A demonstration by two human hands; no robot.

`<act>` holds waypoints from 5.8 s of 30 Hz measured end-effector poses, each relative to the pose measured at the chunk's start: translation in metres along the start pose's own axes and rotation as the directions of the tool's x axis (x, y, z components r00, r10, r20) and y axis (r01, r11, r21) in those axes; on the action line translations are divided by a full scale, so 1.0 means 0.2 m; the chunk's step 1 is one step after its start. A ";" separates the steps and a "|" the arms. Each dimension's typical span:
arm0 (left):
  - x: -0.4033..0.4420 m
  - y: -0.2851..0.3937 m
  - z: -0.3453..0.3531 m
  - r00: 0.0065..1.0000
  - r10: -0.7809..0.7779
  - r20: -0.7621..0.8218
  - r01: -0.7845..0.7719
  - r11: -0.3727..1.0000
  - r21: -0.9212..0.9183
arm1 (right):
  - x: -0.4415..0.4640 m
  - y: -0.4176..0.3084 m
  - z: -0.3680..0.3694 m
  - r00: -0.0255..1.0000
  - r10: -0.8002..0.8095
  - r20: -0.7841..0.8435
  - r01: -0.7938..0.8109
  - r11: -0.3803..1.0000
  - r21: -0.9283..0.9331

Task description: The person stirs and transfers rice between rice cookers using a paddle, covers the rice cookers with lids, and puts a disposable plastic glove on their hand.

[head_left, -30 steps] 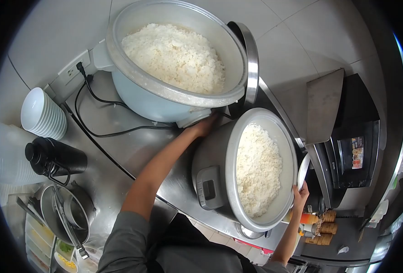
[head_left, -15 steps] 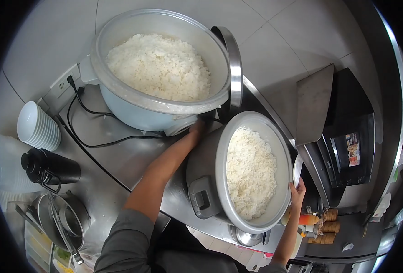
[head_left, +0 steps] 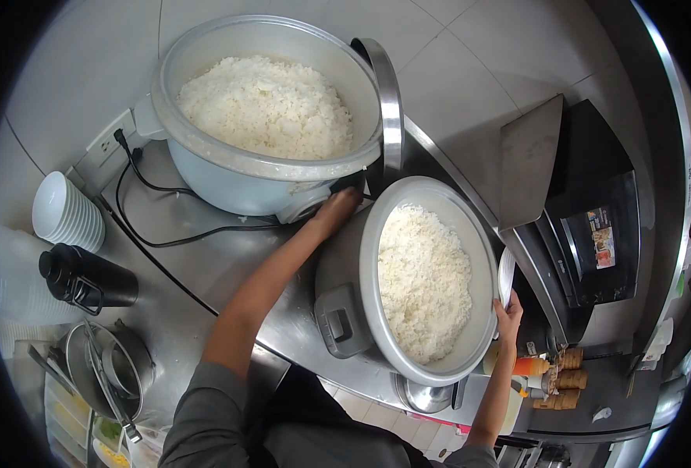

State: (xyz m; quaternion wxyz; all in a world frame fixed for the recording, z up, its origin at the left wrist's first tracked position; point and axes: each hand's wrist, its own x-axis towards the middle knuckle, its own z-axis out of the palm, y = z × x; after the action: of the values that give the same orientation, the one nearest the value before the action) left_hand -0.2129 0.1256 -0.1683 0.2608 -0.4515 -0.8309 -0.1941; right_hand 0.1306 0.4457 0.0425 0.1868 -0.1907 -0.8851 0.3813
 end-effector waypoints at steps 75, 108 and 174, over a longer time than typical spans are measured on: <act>-2.74 2.50 -2.33 -0.164 -0.985 -0.055 0.958 -0.146 -0.247 | -0.18 -2.90 2.59 0.675 -0.626 0.391 0.091 0.596 0.798; -5.09 3.80 -4.12 -0.434 -0.757 -0.488 0.900 -0.392 -0.192 | -4.79 -4.10 2.18 -0.279 -0.910 0.305 0.223 0.248 0.943; -6.76 3.18 -5.39 -0.191 -0.617 -0.763 0.944 0.098 -0.316 | -7.77 -4.76 1.42 -0.998 -0.059 0.007 0.049 -0.747 0.663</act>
State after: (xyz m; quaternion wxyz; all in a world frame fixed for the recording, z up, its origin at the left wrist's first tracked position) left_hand 1.2238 -1.0250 -0.0868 0.4737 0.3939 -0.7205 -0.3183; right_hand 1.1420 -1.0773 0.2848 0.0491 0.9582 -0.2673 -0.0897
